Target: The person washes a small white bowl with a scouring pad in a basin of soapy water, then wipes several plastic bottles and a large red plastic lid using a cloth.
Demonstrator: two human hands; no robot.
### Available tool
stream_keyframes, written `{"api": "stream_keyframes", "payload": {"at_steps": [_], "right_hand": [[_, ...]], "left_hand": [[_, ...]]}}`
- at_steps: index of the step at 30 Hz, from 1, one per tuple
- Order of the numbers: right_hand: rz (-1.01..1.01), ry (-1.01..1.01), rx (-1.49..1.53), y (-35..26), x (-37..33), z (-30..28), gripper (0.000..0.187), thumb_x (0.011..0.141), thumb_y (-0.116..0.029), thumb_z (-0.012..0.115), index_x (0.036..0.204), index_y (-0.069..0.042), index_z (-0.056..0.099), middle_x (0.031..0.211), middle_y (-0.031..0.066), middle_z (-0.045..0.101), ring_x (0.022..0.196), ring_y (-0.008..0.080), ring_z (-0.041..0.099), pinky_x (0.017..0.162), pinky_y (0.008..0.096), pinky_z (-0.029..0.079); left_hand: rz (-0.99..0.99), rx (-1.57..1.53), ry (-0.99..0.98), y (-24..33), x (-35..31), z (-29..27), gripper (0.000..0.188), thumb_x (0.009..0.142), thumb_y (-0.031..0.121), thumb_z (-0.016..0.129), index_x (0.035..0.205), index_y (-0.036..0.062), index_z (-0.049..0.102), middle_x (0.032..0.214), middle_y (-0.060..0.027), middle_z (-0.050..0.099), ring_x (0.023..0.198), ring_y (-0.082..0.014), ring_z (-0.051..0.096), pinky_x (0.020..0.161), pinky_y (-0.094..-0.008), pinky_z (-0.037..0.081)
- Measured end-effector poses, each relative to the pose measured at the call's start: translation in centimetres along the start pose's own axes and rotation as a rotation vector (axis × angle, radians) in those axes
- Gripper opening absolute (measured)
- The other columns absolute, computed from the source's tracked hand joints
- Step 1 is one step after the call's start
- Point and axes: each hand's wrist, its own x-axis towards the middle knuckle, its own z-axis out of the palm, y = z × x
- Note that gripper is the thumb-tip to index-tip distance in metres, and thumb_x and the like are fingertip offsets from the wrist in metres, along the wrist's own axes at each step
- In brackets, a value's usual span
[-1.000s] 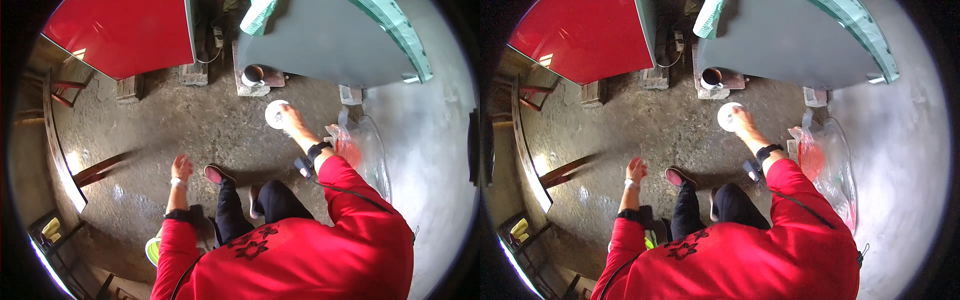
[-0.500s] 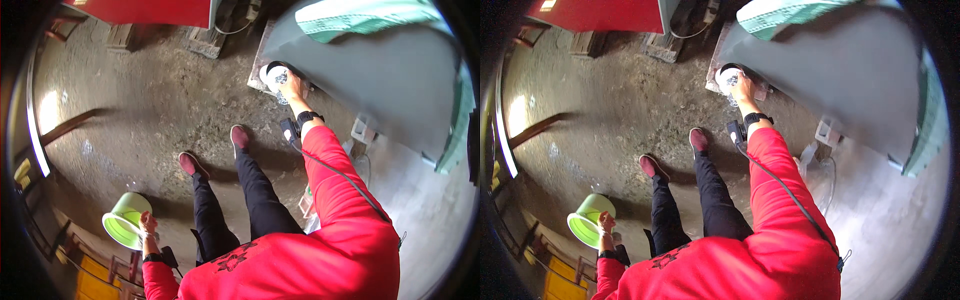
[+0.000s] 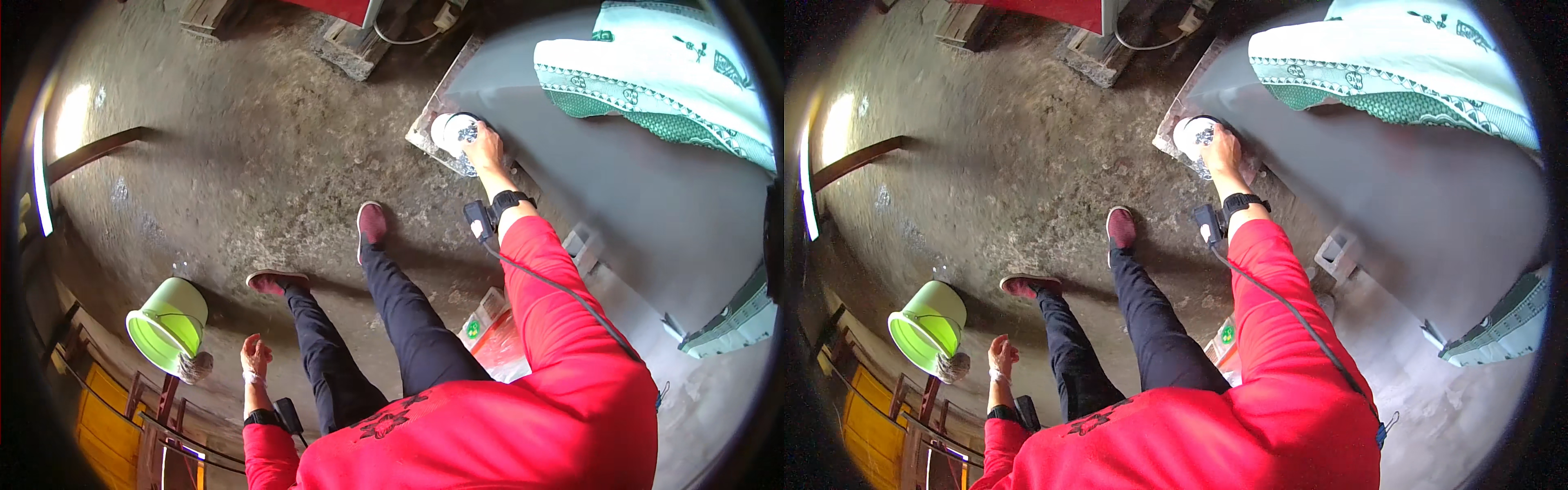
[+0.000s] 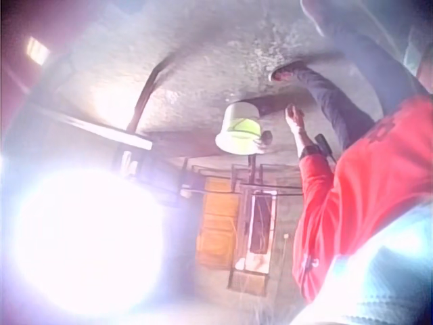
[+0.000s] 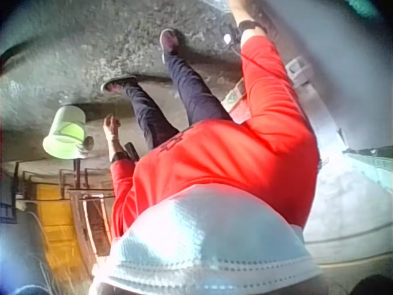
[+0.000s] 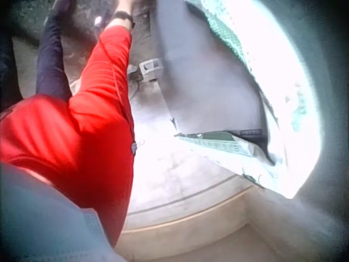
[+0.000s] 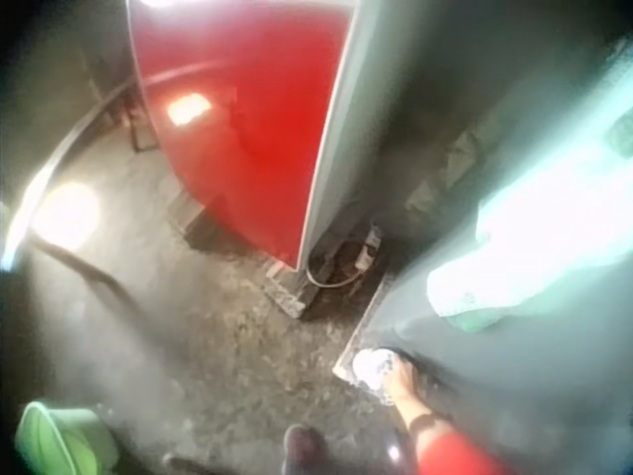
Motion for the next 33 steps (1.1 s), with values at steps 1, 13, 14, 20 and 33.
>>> {"api": "stream_keyframes", "payload": {"at_steps": [1,13,14,20,33], "right_hand": [[-0.029,0.001,-0.004,-0.2,0.1,0.1,0.048,0.060,-0.021,0.069,0.100,-0.001,0.050,0.090,0.0214,0.057,0.088,0.0333,0.055,0.078,0.0392,0.044],[-0.074,0.127,0.007,-0.5,-0.3,0.1,0.044,0.059,-0.017,0.068,0.096,-0.003,0.050,0.091,0.0200,0.057,0.087,0.0342,0.054,0.076,0.0410,0.044],[-0.096,0.076,-0.029,-0.9,-0.4,0.1,0.045,0.059,-0.018,0.068,0.097,-0.003,0.050,0.091,0.0202,0.057,0.087,0.0344,0.054,0.076,0.0410,0.044],[-0.060,0.069,-0.086,-0.7,0.0,-1.2,0.045,0.059,-0.019,0.068,0.098,-0.004,0.052,0.091,0.0189,0.058,0.085,0.0336,0.056,0.076,0.0396,0.046],[-0.091,-0.011,-0.037,-1.0,-0.2,-0.4,0.043,0.060,-0.015,0.068,0.099,-0.005,0.052,0.087,0.0204,0.059,0.085,0.0343,0.056,0.076,0.0399,0.045]], "left_hand": [[-0.004,-0.006,0.005,-0.2,-0.1,0.2,0.023,0.083,0.012,0.049,0.105,0.0039,0.048,0.060,-0.0069,0.052,0.047,-0.0109,0.047,0.041,-0.0226,0.040],[-0.003,0.006,0.009,-3.3,-0.3,-0.3,0.023,0.083,0.013,0.049,0.104,0.0037,0.048,0.060,-0.0067,0.053,0.047,-0.0110,0.048,0.041,-0.0235,0.041],[-0.013,0.008,0.017,-3.4,-0.2,-0.7,0.024,0.083,0.013,0.049,0.105,0.0038,0.048,0.060,-0.0067,0.053,0.047,-0.0109,0.048,0.042,-0.0233,0.042],[-0.018,-0.005,0.005,-3.6,0.1,-1.4,0.025,0.083,0.014,0.049,0.106,0.0032,0.048,0.062,-0.0068,0.053,0.049,-0.0112,0.050,0.043,-0.0231,0.043],[-0.015,-0.001,0.012,-3.7,1.0,-1.7,0.024,0.083,0.014,0.050,0.105,0.0038,0.048,0.062,-0.0064,0.053,0.048,-0.0108,0.049,0.044,-0.0226,0.043]]}}
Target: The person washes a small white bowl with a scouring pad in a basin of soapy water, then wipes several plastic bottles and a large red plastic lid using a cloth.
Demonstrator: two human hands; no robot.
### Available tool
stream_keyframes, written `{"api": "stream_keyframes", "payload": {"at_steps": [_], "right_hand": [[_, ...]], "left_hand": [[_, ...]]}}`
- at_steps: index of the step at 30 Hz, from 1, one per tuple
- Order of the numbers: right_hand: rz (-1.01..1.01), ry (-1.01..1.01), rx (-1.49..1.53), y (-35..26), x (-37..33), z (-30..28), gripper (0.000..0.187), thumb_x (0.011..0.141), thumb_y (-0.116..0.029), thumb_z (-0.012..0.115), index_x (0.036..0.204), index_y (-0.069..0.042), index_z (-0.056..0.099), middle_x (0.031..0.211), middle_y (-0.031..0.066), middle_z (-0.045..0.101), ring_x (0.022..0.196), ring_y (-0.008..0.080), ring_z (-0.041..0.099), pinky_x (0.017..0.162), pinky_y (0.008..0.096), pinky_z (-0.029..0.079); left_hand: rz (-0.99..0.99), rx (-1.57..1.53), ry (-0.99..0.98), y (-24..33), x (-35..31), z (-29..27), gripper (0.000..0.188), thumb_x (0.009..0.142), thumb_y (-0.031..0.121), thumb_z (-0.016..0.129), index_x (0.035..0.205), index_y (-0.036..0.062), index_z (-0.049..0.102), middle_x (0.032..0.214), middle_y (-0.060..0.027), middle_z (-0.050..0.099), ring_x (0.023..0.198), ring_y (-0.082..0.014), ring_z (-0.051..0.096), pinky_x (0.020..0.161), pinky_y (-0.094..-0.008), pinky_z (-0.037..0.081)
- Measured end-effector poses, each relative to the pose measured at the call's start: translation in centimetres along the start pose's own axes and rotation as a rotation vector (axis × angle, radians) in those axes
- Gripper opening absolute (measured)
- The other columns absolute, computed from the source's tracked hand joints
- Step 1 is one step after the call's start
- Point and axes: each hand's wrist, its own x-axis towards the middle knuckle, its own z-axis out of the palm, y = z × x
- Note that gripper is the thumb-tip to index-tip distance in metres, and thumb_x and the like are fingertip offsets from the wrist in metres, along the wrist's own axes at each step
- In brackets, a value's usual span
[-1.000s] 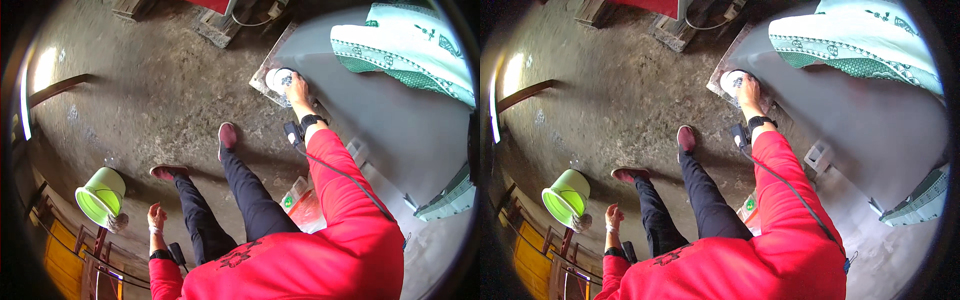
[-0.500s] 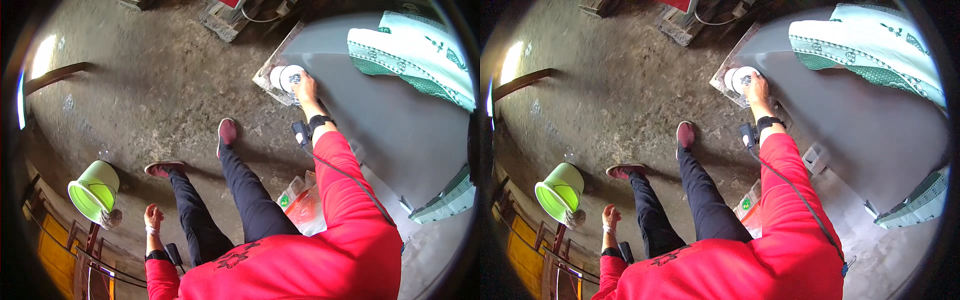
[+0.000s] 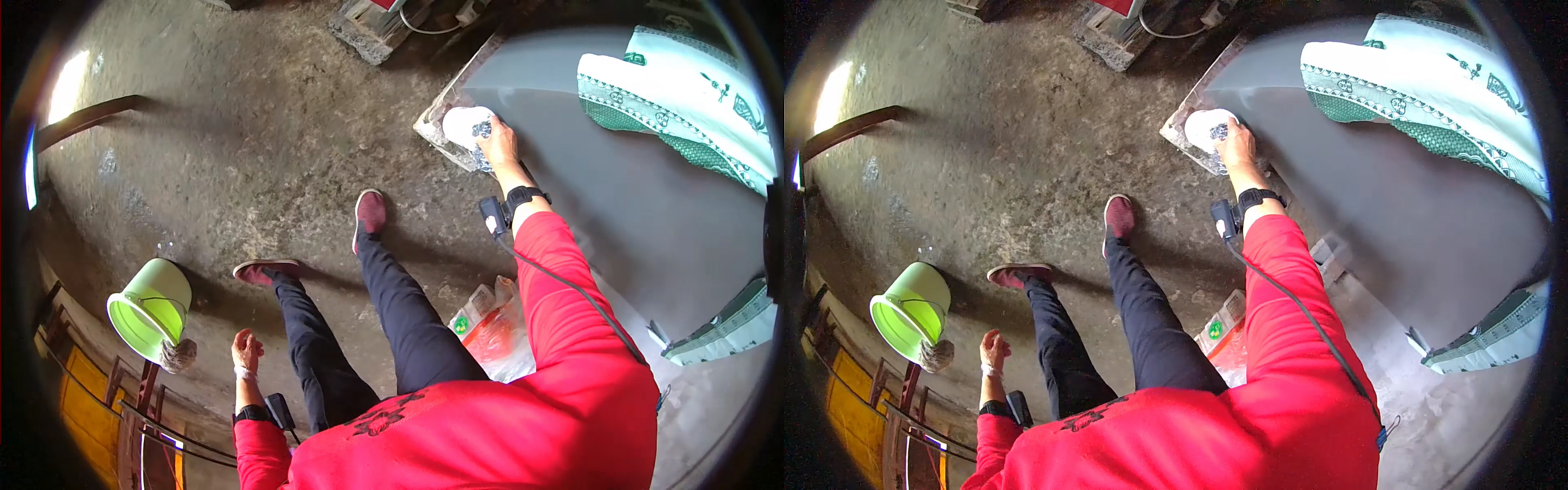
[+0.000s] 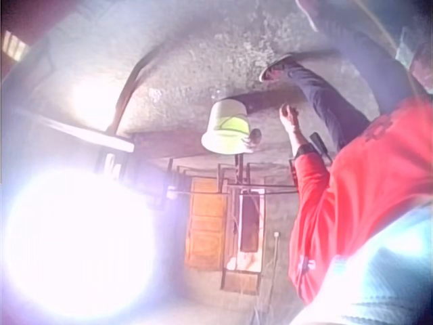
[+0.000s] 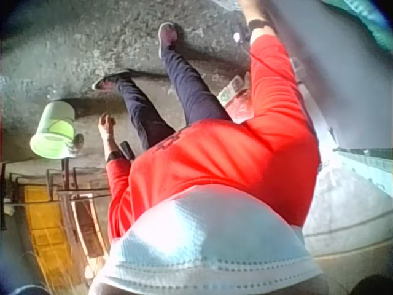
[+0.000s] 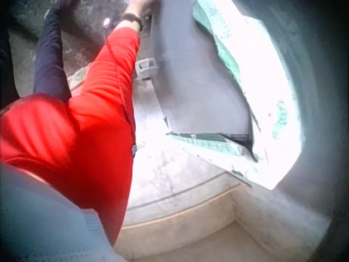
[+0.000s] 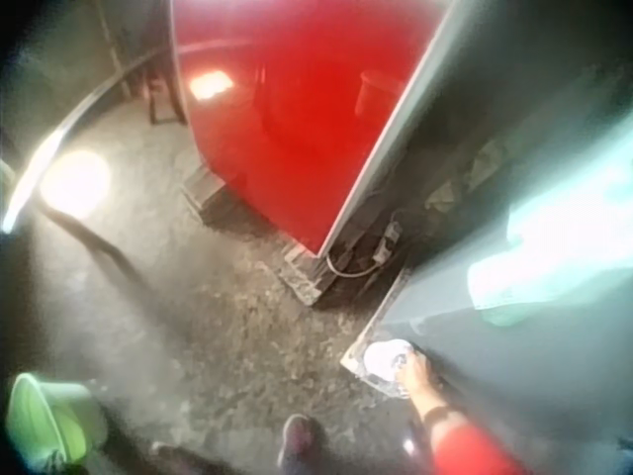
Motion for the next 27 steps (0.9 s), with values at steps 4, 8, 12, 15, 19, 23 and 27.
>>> {"api": "stream_keyframes", "payload": {"at_steps": [4,8,12,15,19,23,27], "right_hand": [[0.030,-0.019,0.167,2.0,0.4,-1.8,0.039,0.062,-0.017,0.066,0.098,-0.008,0.054,0.084,0.0179,0.060,0.083,0.0326,0.058,0.075,0.0397,0.046],[0.160,0.019,0.093,2.0,-0.9,-4.4,0.041,0.065,-0.025,0.064,0.101,-0.008,0.054,0.090,0.0190,0.059,0.089,0.0325,0.056,0.078,0.0390,0.044],[0.268,-0.321,0.352,4.8,-3.1,-1.5,0.050,0.072,-0.031,0.060,0.112,-0.002,0.049,0.103,0.0188,0.056,0.102,0.0272,0.051,0.086,0.0357,0.039],[0.366,-0.365,0.697,-3.1,-5.8,-1.9,0.025,0.081,-0.017,0.053,0.100,-0.001,0.056,0.092,0.0075,0.059,0.080,0.0165,0.057,0.071,0.0293,0.046],[-0.064,-0.289,0.501,-11.1,-6.5,-1.9,0.035,0.081,-0.018,0.053,0.109,0.003,0.048,0.098,0.0114,0.057,0.091,0.0209,0.055,0.080,0.0320,0.043],[-0.124,-0.511,0.720,-23.7,-7.7,-3.1,0.032,0.080,-0.013,0.054,0.110,-0.001,0.050,0.099,0.0109,0.058,0.090,0.0183,0.056,0.080,0.0301,0.044],[-0.426,-0.427,0.477,-39.4,-14.4,-3.5,0.030,0.064,-0.010,0.064,0.093,-0.004,0.058,0.078,0.0071,0.062,0.070,0.0145,0.058,0.063,0.0291,0.048]], "left_hand": [[-0.002,-0.036,-0.014,0.6,0.2,0.7,0.025,0.083,0.015,0.050,0.105,0.0034,0.048,0.062,-0.0059,0.053,0.049,-0.0106,0.049,0.044,-0.0232,0.043],[0.009,-0.029,0.014,1.1,-0.8,-0.4,0.027,0.083,0.015,0.050,0.106,0.0029,0.048,0.062,-0.0058,0.052,0.049,-0.0108,0.050,0.043,-0.0242,0.043],[0.049,-0.151,0.057,0.2,-0.6,-0.8,0.026,0.081,0.015,0.050,0.103,0.0007,0.049,0.064,-0.0051,0.052,0.047,-0.0097,0.045,0.042,-0.0230,0.039],[0.080,-0.068,0.061,-0.9,-1.1,-2.5,0.030,0.080,0.018,0.050,0.104,0.0005,0.051,0.074,-0.0045,0.056,0.056,-0.0100,0.050,0.051,-0.0241,0.042],[0.108,-0.088,0.109,-2.1,-0.2,-3.2,0.028,0.082,0.017,0.051,0.105,0.0015,0.050,0.072,-0.0044,0.055,0.058,-0.0122,0.051,0.051,-0.0253,0.043],[0.072,-0.246,0.105,-4.1,0.4,-6.9,0.028,0.079,0.018,0.052,0.103,0.0033,0.053,0.070,-0.0056,0.056,0.058,-0.0125,0.051,0.054,-0.0270,0.043],[-0.006,-0.622,0.055,-10.1,-1.5,-13.1,0.027,0.082,0.011,0.051,0.108,0.0035,0.049,0.061,-0.0005,0.047,0.048,-0.0067,0.042,0.043,-0.0193,0.037]]}}
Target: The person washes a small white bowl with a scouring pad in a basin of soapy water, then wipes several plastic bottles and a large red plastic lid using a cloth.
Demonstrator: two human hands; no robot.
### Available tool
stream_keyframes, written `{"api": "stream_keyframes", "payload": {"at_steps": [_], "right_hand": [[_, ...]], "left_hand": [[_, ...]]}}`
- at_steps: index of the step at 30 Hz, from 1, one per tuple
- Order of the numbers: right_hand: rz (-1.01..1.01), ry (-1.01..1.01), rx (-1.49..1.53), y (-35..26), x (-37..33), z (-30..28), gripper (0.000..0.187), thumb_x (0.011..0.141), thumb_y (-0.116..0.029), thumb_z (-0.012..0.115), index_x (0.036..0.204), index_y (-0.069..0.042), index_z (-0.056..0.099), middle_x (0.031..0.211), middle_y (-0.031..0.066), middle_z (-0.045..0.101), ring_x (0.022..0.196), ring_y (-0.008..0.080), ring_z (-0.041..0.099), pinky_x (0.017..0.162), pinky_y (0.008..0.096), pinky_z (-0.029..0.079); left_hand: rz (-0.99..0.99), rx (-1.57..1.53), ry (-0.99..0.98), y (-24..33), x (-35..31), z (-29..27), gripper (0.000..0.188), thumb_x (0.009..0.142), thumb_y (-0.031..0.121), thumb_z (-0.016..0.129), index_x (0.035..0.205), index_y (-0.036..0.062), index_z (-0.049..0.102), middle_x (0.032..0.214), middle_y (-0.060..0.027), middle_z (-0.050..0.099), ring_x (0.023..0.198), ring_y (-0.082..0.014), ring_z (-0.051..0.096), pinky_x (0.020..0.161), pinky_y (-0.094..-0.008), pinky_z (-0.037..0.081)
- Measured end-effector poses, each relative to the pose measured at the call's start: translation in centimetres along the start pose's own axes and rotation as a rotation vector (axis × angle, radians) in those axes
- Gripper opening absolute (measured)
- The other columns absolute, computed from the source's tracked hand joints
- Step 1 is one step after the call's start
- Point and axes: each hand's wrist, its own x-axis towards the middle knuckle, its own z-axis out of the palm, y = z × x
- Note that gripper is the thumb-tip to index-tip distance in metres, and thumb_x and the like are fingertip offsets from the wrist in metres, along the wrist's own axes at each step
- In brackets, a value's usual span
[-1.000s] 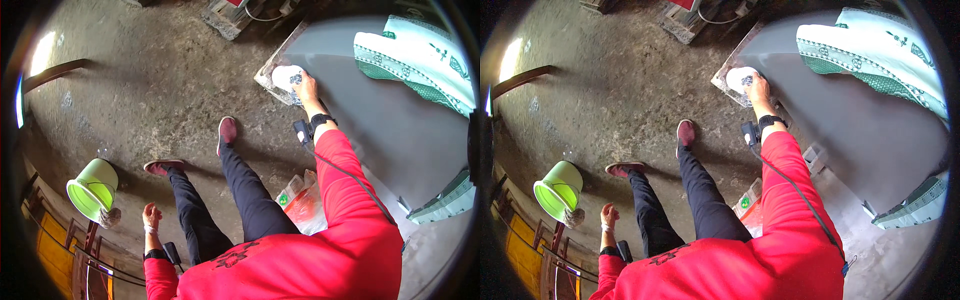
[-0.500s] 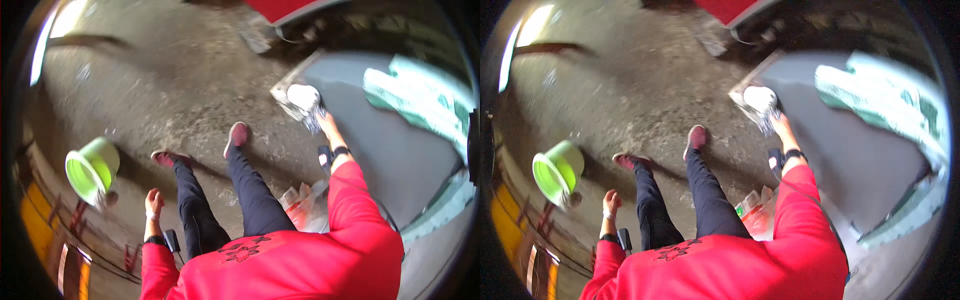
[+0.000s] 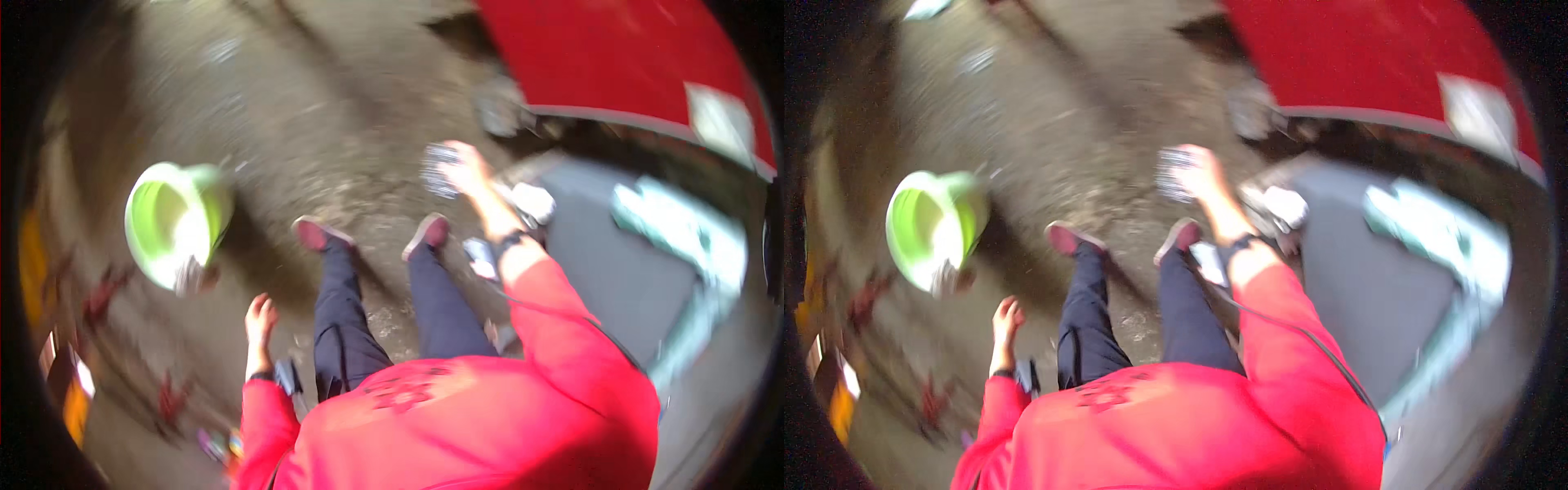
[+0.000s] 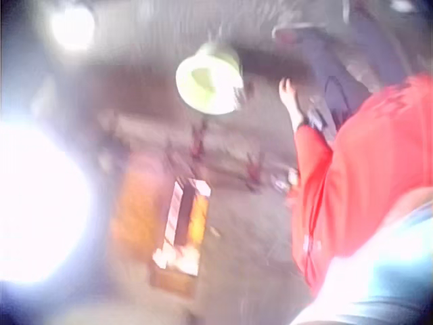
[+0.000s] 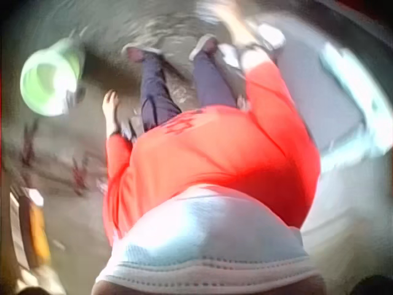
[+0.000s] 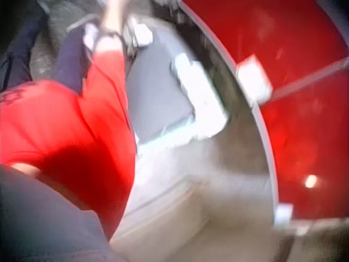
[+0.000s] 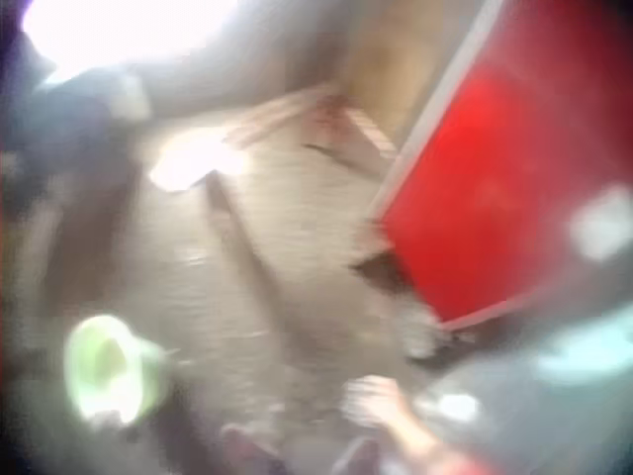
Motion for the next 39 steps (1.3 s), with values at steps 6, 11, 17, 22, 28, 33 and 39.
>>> {"api": "stream_keyframes", "payload": {"at_steps": [6,11,17,22,28,33,39], "right_hand": [[0.046,-0.112,0.169,-9.5,-1.3,11.0,0.041,0.059,-0.012,0.064,0.097,-0.004,0.050,0.086,0.0122,0.057,0.079,0.0213,0.057,0.068,0.0332,0.047],[-0.061,-0.297,0.107,-13.8,-1.5,17.6,0.045,0.060,-0.023,0.066,0.097,-0.003,0.052,0.084,0.0156,0.059,0.077,0.0250,0.058,0.068,0.0349,0.046],[-0.091,-0.098,0.308,-20.7,7.5,12.1,0.044,0.066,-0.018,0.069,0.102,-0.002,0.049,0.090,0.0102,0.060,0.082,0.0159,0.056,0.073,0.0305,0.046],[-0.558,0.347,0.107,-29.7,18.9,3.4,0.043,0.058,-0.016,0.068,0.096,-0.006,0.050,0.089,0.0122,0.054,0.084,0.0243,0.054,0.075,0.0339,0.044],[-1.143,0.479,-0.301,-43.7,28.6,4.1,0.038,0.059,-0.007,0.063,0.095,-0.008,0.052,0.090,0.0134,0.053,0.088,0.0299,0.051,0.080,0.0364,0.042],[-1.058,0.029,-0.652,-48.8,36.0,6.5,0.037,0.063,-0.011,0.052,0.100,-0.011,0.056,0.095,0.0132,0.056,0.092,0.0288,0.052,0.082,0.0358,0.041],[-1.115,0.007,-0.794,-49.4,38.5,14.1,0.043,0.063,-0.012,0.056,0.105,-0.016,0.053,0.105,0.0145,0.052,0.096,0.0307,0.051,0.083,0.0373,0.042]], "left_hand": [[-0.071,-0.142,0.032,0.0,2.8,-9.4,0.026,0.083,0.011,0.051,0.108,0.0060,0.045,0.061,-0.0047,0.047,0.047,-0.0110,0.041,0.041,-0.0231,0.037],[-0.020,-0.179,0.054,2.0,3.8,-13.7,0.025,0.082,0.010,0.053,0.106,0.0085,0.046,0.063,-0.0051,0.049,0.048,-0.0112,0.043,0.043,-0.0231,0.039],[0.044,-0.042,0.159,3.2,3.2,-13.1,0.023,0.080,0.005,0.049,0.103,0.0007,0.047,0.059,-0.0076,0.052,0.042,-0.0140,0.047,0.039,-0.0246,0.042],[-0.019,-0.203,0.315,3.3,2.9,-10.3,0.024,0.079,0.001,0.050,0.102,-0.0017,0.046,0.055,-0.0092,0.051,0.040,-0.0155,0.048,0.035,-0.0259,0.041],[-0.002,-0.283,0.294,6.9,2.1,-3.4,0.023,0.079,0.007,0.050,0.102,0.0039,0.048,0.053,-0.0056,0.048,0.036,-0.0134,0.043,0.032,-0.0244,0.036],[-0.064,-0.336,0.366,12.5,1.7,0.2,0.026,0.079,0.011,0.054,0.105,0.0055,0.051,0.062,-0.0039,0.054,0.051,-0.0110,0.051,0.045,-0.0248,0.042],[-0.218,-0.300,0.482,10.9,-0.4,-0.5,0.027,0.079,0.008,0.054,0.106,0.0030,0.050,0.062,-0.0031,0.055,0.051,-0.0091,0.052,0.047,-0.0238,0.044]]}}
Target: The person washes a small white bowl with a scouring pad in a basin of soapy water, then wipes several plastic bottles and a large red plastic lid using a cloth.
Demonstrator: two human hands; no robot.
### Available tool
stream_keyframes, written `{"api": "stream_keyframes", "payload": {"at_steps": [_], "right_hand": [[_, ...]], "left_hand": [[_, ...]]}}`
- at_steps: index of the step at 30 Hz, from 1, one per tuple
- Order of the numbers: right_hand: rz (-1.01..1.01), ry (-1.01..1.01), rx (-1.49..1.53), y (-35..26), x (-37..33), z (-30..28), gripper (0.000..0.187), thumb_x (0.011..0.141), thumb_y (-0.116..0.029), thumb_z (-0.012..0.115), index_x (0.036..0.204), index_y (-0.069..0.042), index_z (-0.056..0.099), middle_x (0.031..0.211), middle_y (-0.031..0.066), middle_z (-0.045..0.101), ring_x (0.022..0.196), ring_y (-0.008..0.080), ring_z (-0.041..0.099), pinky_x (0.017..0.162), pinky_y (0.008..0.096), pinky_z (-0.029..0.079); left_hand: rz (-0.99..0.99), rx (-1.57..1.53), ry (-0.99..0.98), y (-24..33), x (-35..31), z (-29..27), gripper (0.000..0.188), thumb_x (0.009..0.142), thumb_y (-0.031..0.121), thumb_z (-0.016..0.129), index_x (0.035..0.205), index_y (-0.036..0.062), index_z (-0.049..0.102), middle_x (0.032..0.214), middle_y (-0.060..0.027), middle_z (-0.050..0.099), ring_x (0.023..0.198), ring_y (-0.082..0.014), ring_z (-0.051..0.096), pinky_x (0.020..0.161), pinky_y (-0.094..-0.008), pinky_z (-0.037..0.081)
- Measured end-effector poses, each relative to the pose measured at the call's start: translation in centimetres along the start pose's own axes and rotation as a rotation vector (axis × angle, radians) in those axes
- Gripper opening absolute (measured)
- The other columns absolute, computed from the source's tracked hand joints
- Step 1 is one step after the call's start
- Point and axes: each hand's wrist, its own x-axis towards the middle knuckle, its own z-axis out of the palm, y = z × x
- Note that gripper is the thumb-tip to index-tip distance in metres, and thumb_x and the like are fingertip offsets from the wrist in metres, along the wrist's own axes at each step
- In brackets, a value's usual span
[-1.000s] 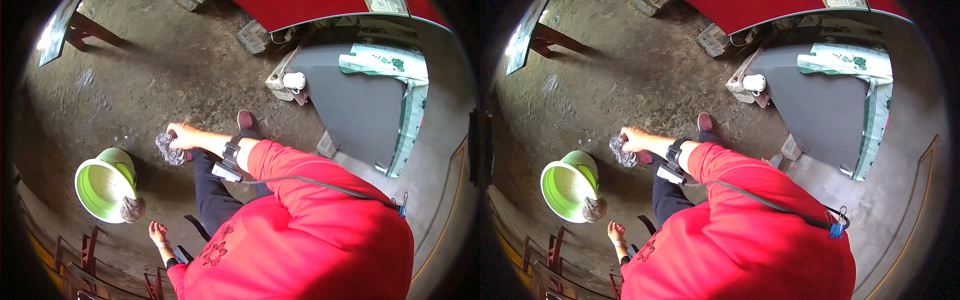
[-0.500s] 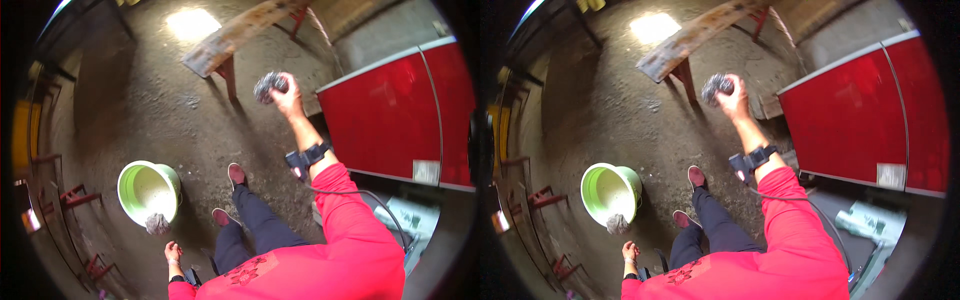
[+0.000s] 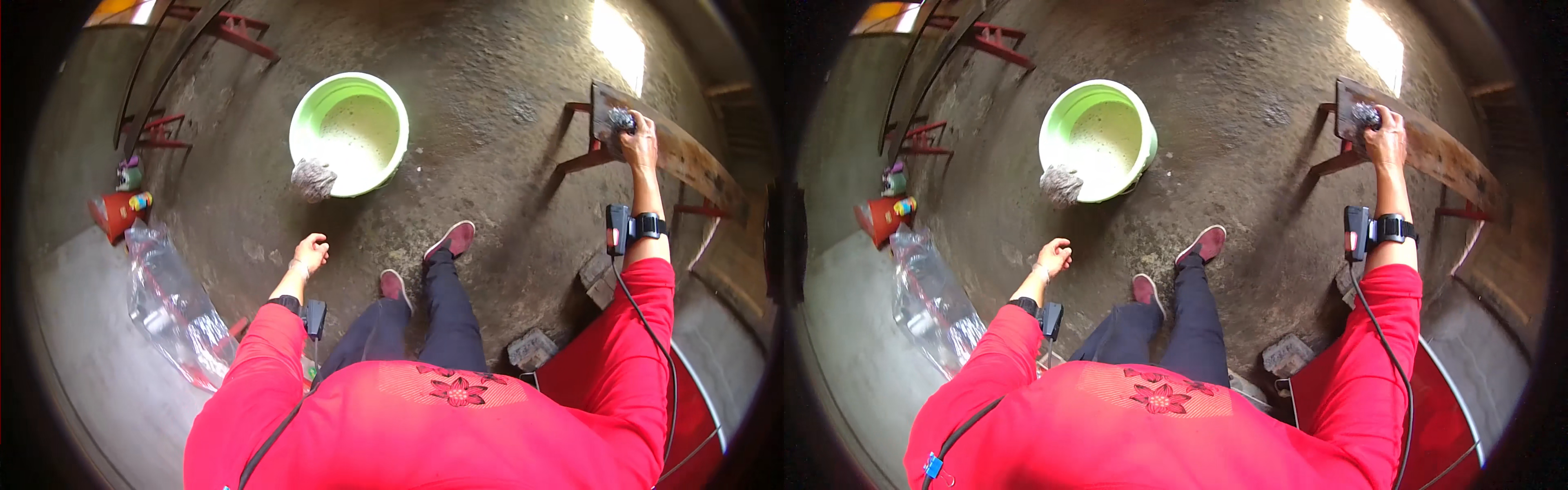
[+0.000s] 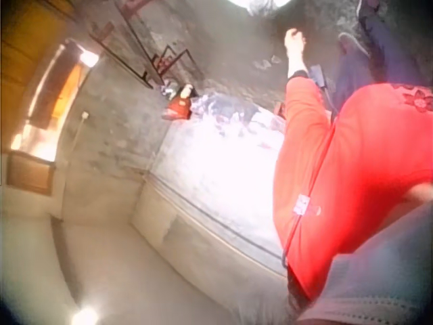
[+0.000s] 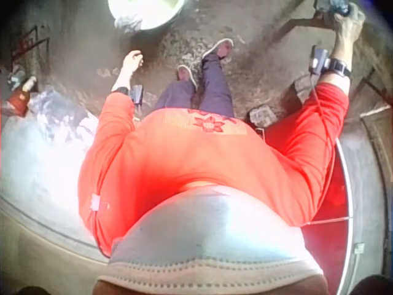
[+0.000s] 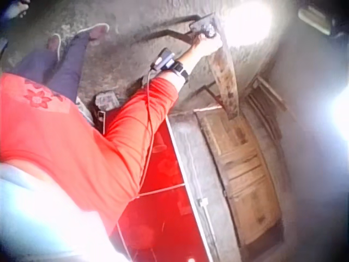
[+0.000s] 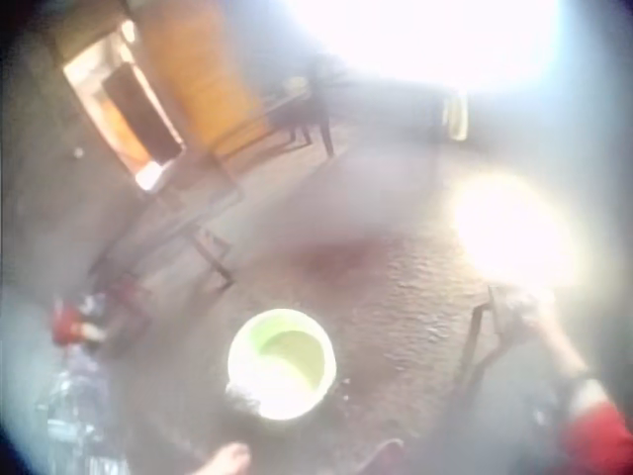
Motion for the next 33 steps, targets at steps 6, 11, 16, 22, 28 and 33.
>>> {"api": "stream_keyframes", "payload": {"at_steps": [6,11,16,22,28,33], "right_hand": [[-0.079,0.172,-0.056,3.1,1.2,3.3,0.056,0.061,-0.013,0.060,0.114,-0.007,0.045,0.113,0.0186,0.048,0.107,0.0323,0.043,0.091,0.0375,0.036],[-0.116,0.100,-0.161,6.4,-0.2,1.6,0.063,0.059,-0.016,0.066,0.117,-0.007,0.045,0.114,0.0135,0.049,0.107,0.0286,0.044,0.092,0.0359,0.034],[-0.202,0.419,-0.271,-4.0,-1.8,1.6,0.060,0.065,-0.006,0.050,0.124,-0.012,0.038,0.123,0.0152,0.041,0.114,0.0286,0.039,0.096,0.0382,0.031],[-0.163,-0.121,0.578,-26.2,-8.9,8.0,0.054,0.064,0.009,0.044,0.116,-0.006,0.046,0.111,0.0109,0.049,0.092,0.0224,0.050,0.079,0.0314,0.043],[-0.480,-0.440,0.654,-48.6,-19.4,16.0,0.083,0.057,-0.006,0.072,0.128,-0.014,0.030,0.128,0.0175,0.031,0.114,0.0340,0.036,0.092,0.0404,0.036],[-0.315,-0.664,0.490,-54.3,-24.3,24.9,0.101,0.050,-0.015,0.076,0.132,-0.021,0.018,0.126,0.0237,0.032,0.108,0.0359,0.040,0.089,0.0436,0.037]], "left_hand": [[0.023,-0.141,0.100,-1.9,-0.2,-2.0,0.029,0.079,0.009,0.054,0.107,0.0030,0.050,0.064,-0.0037,0.055,0.053,-0.0094,0.052,0.048,-0.0242,0.045],[0.083,-0.321,0.093,-4.9,-0.3,-1.1,0.025,0.077,-0.001,0.050,0.102,0.0033,0.052,0.068,-0.0075,0.058,0.058,-0.0129,0.056,0.047,-0.0249,0.046],[-0.032,-0.246,0.168,-10.9,-2.0,-2.3,0.026,0.080,0.011,0.054,0.105,0.0057,0.051,0.065,-0.0034,0.057,0.051,-0.0094,0.051,0.048,-0.0251,0.044],[-0.122,-0.332,0.152,-16.3,-0.4,-5.5,0.027,0.080,0.010,0.055,0.106,0.0055,0.051,0.065,-0.0042,0.056,0.049,-0.0103,0.051,0.046,-0.0246,0.044],[-0.002,-0.260,0.069,-17.8,1.0,-11.5,0.027,0.080,0.011,0.054,0.107,0.0061,0.050,0.066,-0.0035,0.056,0.054,-0.0096,0.052,0.050,-0.0243,0.045],[-0.067,-0.182,0.004,-22.2,1.1,-17.1,0.028,0.080,0.012,0.053,0.107,0.0058,0.050,0.067,-0.0038,0.055,0.056,-0.0101,0.052,0.051,-0.0249,0.046]]}}
